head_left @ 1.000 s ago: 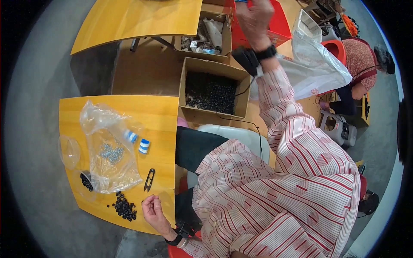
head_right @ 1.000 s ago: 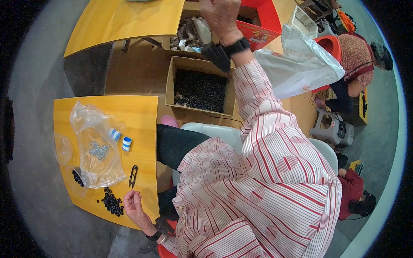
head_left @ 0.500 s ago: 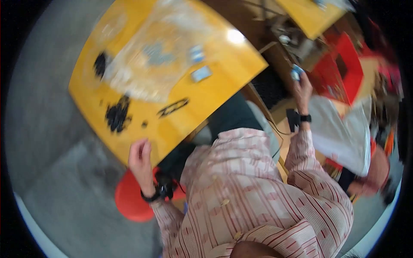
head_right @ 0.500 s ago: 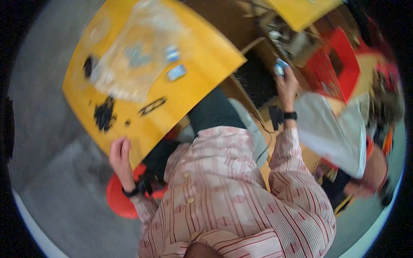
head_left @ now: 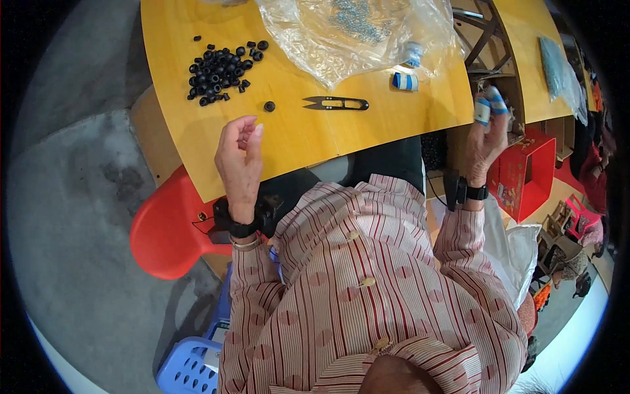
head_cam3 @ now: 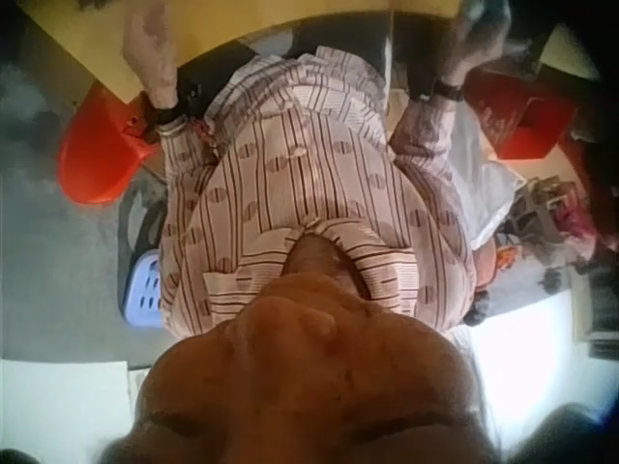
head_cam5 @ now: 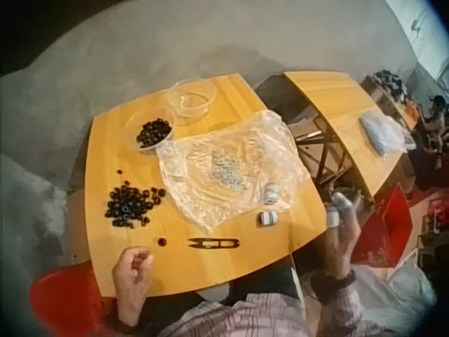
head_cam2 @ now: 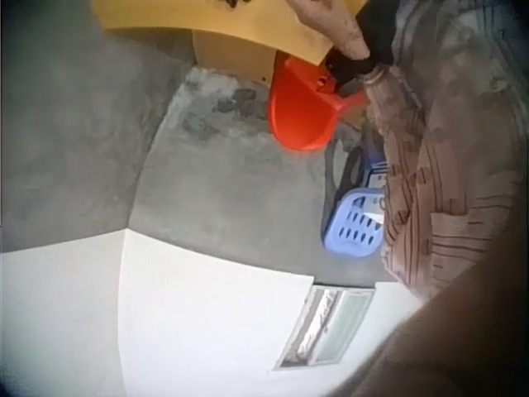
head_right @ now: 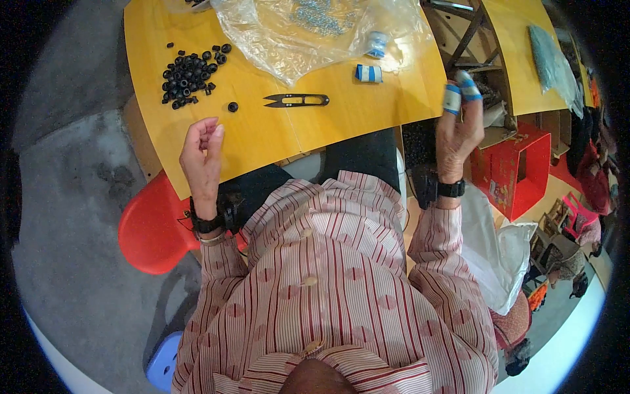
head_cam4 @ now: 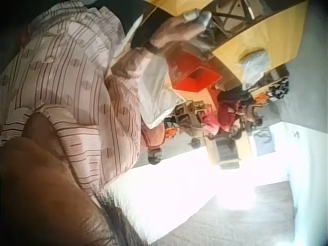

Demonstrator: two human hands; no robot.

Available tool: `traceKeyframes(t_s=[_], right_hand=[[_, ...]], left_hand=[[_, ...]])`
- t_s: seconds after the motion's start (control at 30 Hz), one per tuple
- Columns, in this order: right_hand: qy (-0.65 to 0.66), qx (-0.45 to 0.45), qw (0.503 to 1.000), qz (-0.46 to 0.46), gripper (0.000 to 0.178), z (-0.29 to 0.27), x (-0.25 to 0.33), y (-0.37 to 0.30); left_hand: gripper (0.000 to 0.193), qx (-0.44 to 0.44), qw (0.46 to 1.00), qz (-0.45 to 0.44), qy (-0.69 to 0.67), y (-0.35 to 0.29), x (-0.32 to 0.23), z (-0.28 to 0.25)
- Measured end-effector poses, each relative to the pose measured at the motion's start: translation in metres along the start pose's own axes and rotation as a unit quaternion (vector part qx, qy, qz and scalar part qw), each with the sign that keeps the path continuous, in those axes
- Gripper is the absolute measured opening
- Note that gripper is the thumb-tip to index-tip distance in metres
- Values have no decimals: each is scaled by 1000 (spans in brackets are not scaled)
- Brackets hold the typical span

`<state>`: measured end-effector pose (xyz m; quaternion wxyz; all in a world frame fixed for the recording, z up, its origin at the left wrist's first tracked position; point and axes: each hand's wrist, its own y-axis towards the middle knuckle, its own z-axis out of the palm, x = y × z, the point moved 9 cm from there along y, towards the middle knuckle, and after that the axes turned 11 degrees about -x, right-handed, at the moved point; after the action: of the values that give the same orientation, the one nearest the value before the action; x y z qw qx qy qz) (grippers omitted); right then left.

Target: The person assembles small black components by inserting parts into them by hand, working on pieces one at a time at the table.

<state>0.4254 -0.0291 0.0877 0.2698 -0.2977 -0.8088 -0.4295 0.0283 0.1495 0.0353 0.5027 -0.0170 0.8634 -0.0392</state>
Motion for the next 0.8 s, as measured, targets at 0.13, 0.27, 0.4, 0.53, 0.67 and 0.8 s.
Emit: traceKeyframes(t_s=[0.13, 0.27, 0.4, 0.53, 0.67, 0.8], right_hand=[[-18, 72, 988, -133, 28, 38, 60, -1], [-9, 166, 970, -176, 20, 77, 85, -6], [-13, 165, 967, -194, 21, 95, 92, 3], [-36, 175, 959, -218, 29, 112, 91, 14], [-69, 194, 940, -271, 41, 129, 92, 21], [-43, 267, 934, -234, 40, 160, 98, 12]], left_hand=[[25, 0, 991, 84, 103, 8, -15, 8], [29, 8, 971, 190, 145, 7, -35, 20], [31, 28, 965, 213, 152, 8, -32, 32], [30, 42, 962, 215, 165, 8, -29, 37], [30, 43, 963, 206, 166, 8, -24, 40], [30, 45, 966, 196, 161, 8, -22, 41]])
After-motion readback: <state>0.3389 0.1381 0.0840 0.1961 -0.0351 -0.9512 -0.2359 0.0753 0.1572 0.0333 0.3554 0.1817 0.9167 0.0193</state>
